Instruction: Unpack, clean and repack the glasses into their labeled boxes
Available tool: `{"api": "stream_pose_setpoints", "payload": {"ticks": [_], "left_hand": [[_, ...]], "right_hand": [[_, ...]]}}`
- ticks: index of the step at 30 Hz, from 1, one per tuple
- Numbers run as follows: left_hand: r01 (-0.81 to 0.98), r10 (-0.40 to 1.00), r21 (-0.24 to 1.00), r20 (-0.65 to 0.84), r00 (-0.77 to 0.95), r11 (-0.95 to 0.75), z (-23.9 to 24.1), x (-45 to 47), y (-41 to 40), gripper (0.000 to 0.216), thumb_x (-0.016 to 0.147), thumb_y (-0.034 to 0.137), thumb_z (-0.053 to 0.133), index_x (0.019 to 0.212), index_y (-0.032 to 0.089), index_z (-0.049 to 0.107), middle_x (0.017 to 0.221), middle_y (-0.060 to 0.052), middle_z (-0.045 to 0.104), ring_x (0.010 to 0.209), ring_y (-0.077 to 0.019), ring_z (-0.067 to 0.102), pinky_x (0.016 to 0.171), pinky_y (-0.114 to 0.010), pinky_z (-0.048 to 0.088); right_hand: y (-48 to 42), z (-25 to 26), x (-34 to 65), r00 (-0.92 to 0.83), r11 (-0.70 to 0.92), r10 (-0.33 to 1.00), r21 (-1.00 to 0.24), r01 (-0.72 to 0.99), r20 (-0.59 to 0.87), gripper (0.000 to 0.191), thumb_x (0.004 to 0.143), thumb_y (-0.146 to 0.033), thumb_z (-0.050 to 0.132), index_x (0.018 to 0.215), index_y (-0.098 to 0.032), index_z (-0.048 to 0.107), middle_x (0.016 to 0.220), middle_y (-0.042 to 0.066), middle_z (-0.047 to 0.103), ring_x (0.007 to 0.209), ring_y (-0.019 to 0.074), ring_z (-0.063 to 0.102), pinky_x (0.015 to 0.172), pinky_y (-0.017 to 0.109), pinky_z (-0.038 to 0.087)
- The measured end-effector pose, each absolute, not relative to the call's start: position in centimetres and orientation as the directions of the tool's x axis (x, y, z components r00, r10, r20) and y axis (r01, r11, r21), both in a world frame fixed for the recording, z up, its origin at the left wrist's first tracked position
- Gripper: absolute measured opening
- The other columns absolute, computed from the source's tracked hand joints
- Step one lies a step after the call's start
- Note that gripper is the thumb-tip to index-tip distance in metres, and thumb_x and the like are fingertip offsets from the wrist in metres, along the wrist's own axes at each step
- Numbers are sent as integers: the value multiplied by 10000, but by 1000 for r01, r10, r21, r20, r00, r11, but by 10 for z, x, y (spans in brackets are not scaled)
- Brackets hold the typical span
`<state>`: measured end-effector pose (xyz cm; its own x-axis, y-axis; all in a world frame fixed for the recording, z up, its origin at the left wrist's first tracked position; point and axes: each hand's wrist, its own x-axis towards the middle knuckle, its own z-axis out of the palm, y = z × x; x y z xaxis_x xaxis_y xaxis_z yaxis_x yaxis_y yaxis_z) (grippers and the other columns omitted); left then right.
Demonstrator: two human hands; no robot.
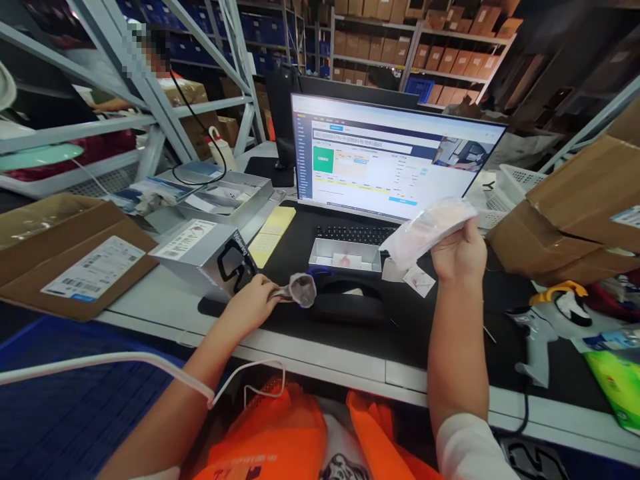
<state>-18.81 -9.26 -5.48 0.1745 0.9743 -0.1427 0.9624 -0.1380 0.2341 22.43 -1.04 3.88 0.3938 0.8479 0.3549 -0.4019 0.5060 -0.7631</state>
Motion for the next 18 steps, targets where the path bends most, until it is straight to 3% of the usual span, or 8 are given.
{"api": "stream_pose_setpoints", "payload": {"ticks": [2, 4, 8, 12, 18], "left_hand": [[948, 981, 264, -37, 192, -176, -51, -177, -93, 539, 926, 357, 544, 1385, 82, 612, 1454, -238, 543, 1316, -396, 574, 1108, -510, 468], [898, 967, 358, 120, 226, -255, -36, -159, -89, 539, 936, 370, 554, 1410, 115, 601, 1488, -206, 542, 1363, -382, 541, 1158, -525, 436], [555, 893, 700, 357, 273, -449, 3, -102, -74, 529, 952, 500, 573, 1348, 157, 650, 1322, -146, 670, 1236, -292, 634, 1094, -443, 505], [189, 890, 907, 298, 345, -377, 18, -48, -56, 785, 832, 590, 725, 1441, 121, 565, 1295, -171, 694, 1108, -285, 687, 914, -402, 572], [-96, 913, 976, 215, 346, -194, 8, -37, -42, 718, 766, 528, 815, 1318, 115, 615, 956, -87, 733, 818, -184, 688, 788, -325, 563]], "right_hand": [[-8, 35, 217, 361, 480, 866, -779, -404, 347, 321, 944, -517, 613, 931, -206, 690, 1115, 72, 733, 1192, 210, 669, 1109, 403, 513], [-8, 31, 207, 347, 454, 879, -795, -401, 327, 324, 919, -524, 646, 934, -204, 695, 1103, 69, 740, 1180, 210, 678, 1111, 405, 517], [-13, 24, 179, 287, 398, 910, -828, -396, 300, 326, 841, -510, 744, 957, -209, 700, 1056, 49, 753, 1096, 204, 710, 1050, 385, 561], [-23, 22, 158, 121, 300, 954, -862, -409, 275, 348, 807, -512, 797, 968, -216, 709, 1041, 40, 760, 990, 181, 725, 928, 320, 603], [-28, 24, 159, 32, 250, 966, -901, -354, 255, 374, 789, -534, 814, 980, -225, 724, 1042, 39, 765, 941, 195, 726, 883, 339, 615]]}}
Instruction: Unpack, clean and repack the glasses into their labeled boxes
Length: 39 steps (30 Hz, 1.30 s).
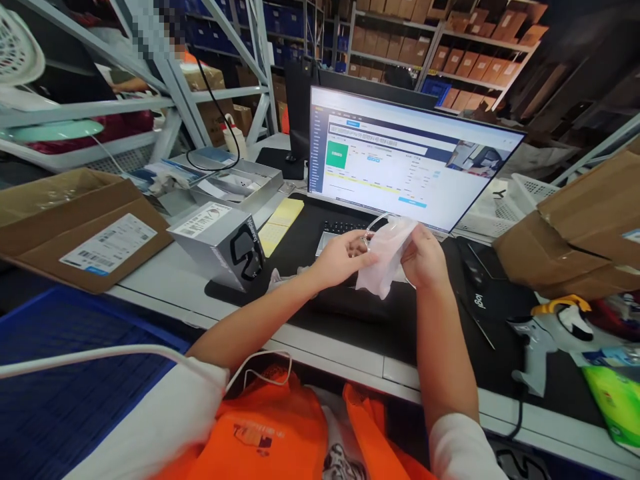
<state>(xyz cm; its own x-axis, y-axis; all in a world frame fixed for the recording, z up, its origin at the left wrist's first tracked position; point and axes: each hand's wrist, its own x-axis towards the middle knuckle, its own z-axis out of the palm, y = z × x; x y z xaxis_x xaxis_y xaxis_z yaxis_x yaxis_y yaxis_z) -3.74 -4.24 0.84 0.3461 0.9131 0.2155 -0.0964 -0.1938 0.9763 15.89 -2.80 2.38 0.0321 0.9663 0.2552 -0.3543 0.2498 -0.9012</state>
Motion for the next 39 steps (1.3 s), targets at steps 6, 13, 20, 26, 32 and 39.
{"api": "stream_pose_setpoints", "payload": {"ticks": [6, 13, 20, 26, 32, 39], "left_hand": [[338, 888, 880, 175, 425, -335, -11, -84, -47, 549, 865, 335, 689, 1382, 164, 618, 1063, -78, 713, 840, -165, 678, 872, -340, 565], [560, 767, 572, 211, 606, -599, -39, -85, -57, 467, 932, 187, 620, 1400, 178, 622, 1112, -99, 694, 1035, -227, 673, 986, -370, 539], [549, 670, 406, 273, 690, -731, -52, -77, -55, 262, 1020, 311, 563, 1061, 208, 801, 1150, -105, 676, 1096, -233, 653, 983, -356, 544], [480, 614, 418, 287, 736, -771, -52, -75, -69, 226, 968, 358, 666, 977, 200, 827, 1357, -155, 623, 1322, -305, 563, 1119, -481, 477], [703, 725, 178, 172, 667, -689, -43, -73, -84, 495, 826, 439, 826, 1239, 174, 758, 1657, -213, 353, 1539, -442, 302, 1189, -647, 344], [696, 701, 96, 49, 711, -712, -50, -64, -86, 215, 874, 357, 771, 956, 166, 825, 1637, -172, 411, 1557, -425, 281, 1193, -659, 352]], "right_hand": [[-21, 32, 195, 206, 379, 920, -887, -264, 332, 388, 816, -554, 761, 986, -208, 716, 1085, 68, 745, 1031, 234, 716, 966, 402, 590], [-19, 41, 235, 349, 532, 838, -767, -359, 419, 218, 903, -346, 680, 979, -147, 729, 1099, 124, 733, 1064, 216, 695, 975, 347, 563], [-18, 41, 240, 364, 565, 818, -744, -358, 446, 200, 916, -309, 688, 974, -126, 745, 1053, 135, 734, 1038, 209, 703, 982, 324, 556], [-17, 39, 236, 338, 547, 832, -754, -363, 441, 207, 934, -312, 688, 1006, -131, 759, 1075, 99, 738, 1051, 191, 712, 1016, 323, 560], [-20, 39, 232, 346, 551, 825, -770, -322, 446, 173, 926, -343, 698, 971, -187, 760, 1070, 47, 746, 1059, 188, 718, 1045, 382, 570], [-19, 39, 228, 335, 528, 840, -787, -320, 427, 178, 895, -354, 743, 930, -180, 735, 1046, 49, 738, 1072, 193, 716, 1054, 386, 568]]}}
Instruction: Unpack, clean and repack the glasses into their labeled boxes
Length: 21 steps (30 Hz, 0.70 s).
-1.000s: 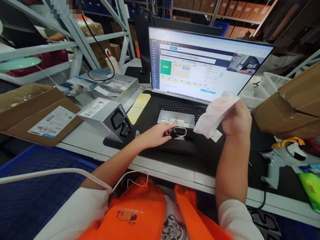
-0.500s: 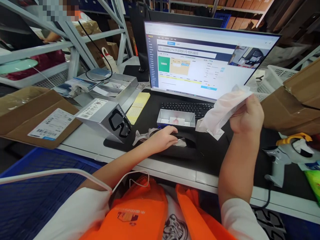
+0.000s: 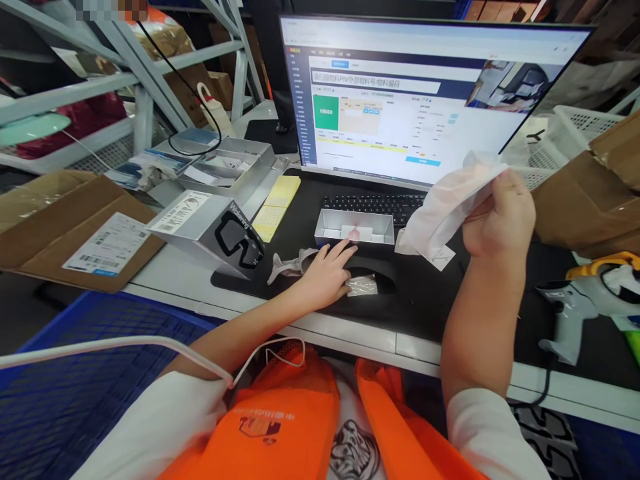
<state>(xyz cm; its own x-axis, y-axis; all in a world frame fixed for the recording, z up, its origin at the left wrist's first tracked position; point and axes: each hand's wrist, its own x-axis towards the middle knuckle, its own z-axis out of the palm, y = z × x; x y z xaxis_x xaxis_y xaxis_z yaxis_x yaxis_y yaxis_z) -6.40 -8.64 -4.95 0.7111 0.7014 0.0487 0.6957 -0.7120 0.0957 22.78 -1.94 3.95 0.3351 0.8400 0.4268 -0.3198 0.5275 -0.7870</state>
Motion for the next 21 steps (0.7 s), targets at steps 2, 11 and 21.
{"api": "stream_pose_setpoints", "payload": {"ticks": [2, 11, 21], "left_hand": [[689, 699, 128, 69, 712, -714, -50, -64, -85, 207, 905, 331, 734, 981, 163, 826, 1628, -186, 418, 1555, -436, 283, 1184, -666, 365], [517, 594, 378, 117, 796, -768, -43, -86, -93, 684, 671, 629, 878, 1141, 152, 741, 1692, -240, 253, 1574, -502, 172, 1186, -787, 254], [404, 565, 414, 420, 711, -816, 5, -101, -85, 224, 839, 269, 745, 732, 169, 576, 1431, -178, 580, 1351, -318, 556, 1141, -490, 490]], "right_hand": [[-20, 41, 226, 320, 531, 839, -792, -302, 441, 190, 901, -369, 737, 944, -184, 743, 1043, 42, 739, 1059, 188, 717, 1067, 396, 562], [-18, 40, 228, 320, 548, 830, -777, -310, 457, 222, 887, -378, 765, 993, -183, 783, 1025, 33, 744, 1031, 163, 716, 1028, 341, 579], [-17, 41, 266, 401, 659, 731, -725, -201, 552, 157, 935, -347, 666, 914, -208, 737, 1110, 61, 752, 1103, 231, 721, 1119, 514, 517]]}}
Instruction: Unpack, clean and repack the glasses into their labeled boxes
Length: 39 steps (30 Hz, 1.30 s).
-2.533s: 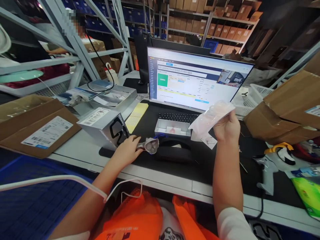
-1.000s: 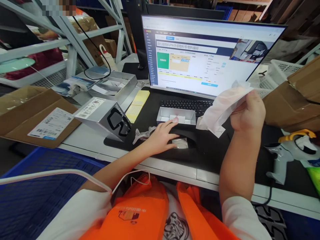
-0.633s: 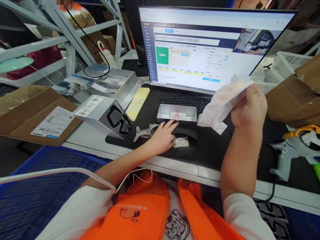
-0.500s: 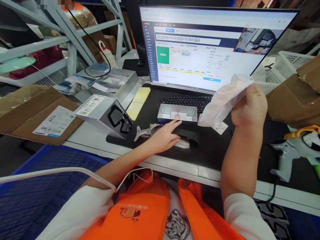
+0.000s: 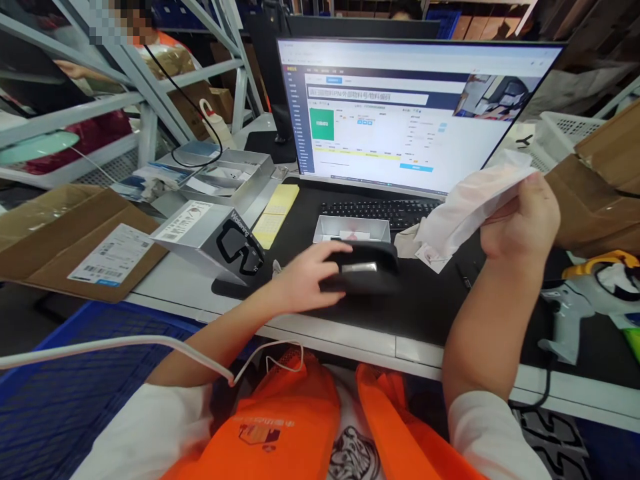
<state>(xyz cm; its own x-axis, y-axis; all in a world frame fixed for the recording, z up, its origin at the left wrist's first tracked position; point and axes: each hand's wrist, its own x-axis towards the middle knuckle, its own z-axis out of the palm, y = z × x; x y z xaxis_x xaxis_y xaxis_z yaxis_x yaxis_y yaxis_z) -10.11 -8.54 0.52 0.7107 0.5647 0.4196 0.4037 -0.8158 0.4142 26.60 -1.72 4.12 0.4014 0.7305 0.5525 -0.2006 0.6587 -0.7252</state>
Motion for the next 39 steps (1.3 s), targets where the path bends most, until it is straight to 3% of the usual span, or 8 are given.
{"api": "stream_pose_setpoints", "payload": {"ticks": [7, 13, 20, 25, 28, 34, 36, 39], "left_hand": [[424, 612, 441, 547, 571, -791, 43, -105, -7, 218, 821, 240, 714, 735, 191, 520, 1483, -130, 503, 1412, -286, 509, 1221, -494, 434], [451, 589, 423, 286, 756, -786, 15, -91, 22, 211, 806, 305, 734, 727, 174, 589, 1537, -166, 450, 1445, -333, 466, 1222, -489, 419], [516, 634, 459, 146, 759, -723, 28, -103, 26, 104, 775, 258, 707, 757, 161, 673, 1653, -117, 357, 1471, -323, 453, 1210, -439, 432], [605, 619, 370, -94, 779, -705, 42, -97, 28, 264, 749, 169, 705, 1006, 160, 766, 1667, -101, 384, 1531, -319, 379, 1252, -432, 362], [582, 589, 339, -94, 803, -739, 49, -98, 25, 337, 751, 148, 696, 1081, 156, 763, 1651, -101, 415, 1557, -322, 330, 1264, -437, 332], [500, 537, 482, -70, 841, -720, 57, -107, 22, 358, 785, 140, 635, 1112, 198, 767, 1692, -25, 348, 1523, -283, 400, 1215, -369, 400], [523, 549, 471, -94, 830, -710, 55, -106, 23, 392, 780, 136, 631, 1149, 196, 748, 1694, -43, 344, 1534, -293, 382, 1237, -410, 376], [576, 571, 410, -150, 807, -707, 51, -99, 27, 433, 753, 111, 617, 1166, 193, 723, 1705, -57, 315, 1590, -352, 246, 1274, -586, 259]], "right_hand": [[-20, 45, 284, 508, 678, 690, -707, -203, 516, 230, 1005, -255, 537, 971, -208, 759, 1120, 51, 755, 1093, 194, 726, 1149, 489, 495], [-24, 49, 270, 499, 658, 722, -697, -285, 478, 131, 929, -261, 661, 924, -169, 754, 1053, 65, 751, 963, 175, 742, 1019, 376, 591], [-19, 44, 268, 489, 652, 727, -707, -273, 482, 174, 928, -308, 682, 958, -162, 772, 1036, 76, 756, 1001, 177, 735, 1036, 338, 573], [-18, 43, 266, 480, 634, 739, -729, -259, 472, 184, 938, -295, 666, 985, -155, 776, 1038, 73, 754, 1011, 176, 728, 1036, 340, 571], [-19, 43, 265, 475, 637, 738, -726, -258, 479, 179, 946, -291, 660, 964, -154, 773, 1034, 76, 754, 1017, 179, 727, 1035, 333, 568], [-15, 41, 264, 467, 636, 740, -729, -252, 484, 181, 958, -245, 615, 952, -157, 774, 1015, 74, 745, 1016, 177, 724, 1034, 349, 568], [-14, 40, 262, 469, 618, 752, -742, -258, 464, 184, 959, -262, 625, 960, -149, 771, 1011, 74, 741, 1009, 172, 723, 1023, 337, 569], [-12, 38, 258, 469, 604, 761, -753, -261, 448, 187, 961, -281, 636, 966, -147, 767, 992, 68, 741, 994, 163, 723, 992, 309, 577]]}}
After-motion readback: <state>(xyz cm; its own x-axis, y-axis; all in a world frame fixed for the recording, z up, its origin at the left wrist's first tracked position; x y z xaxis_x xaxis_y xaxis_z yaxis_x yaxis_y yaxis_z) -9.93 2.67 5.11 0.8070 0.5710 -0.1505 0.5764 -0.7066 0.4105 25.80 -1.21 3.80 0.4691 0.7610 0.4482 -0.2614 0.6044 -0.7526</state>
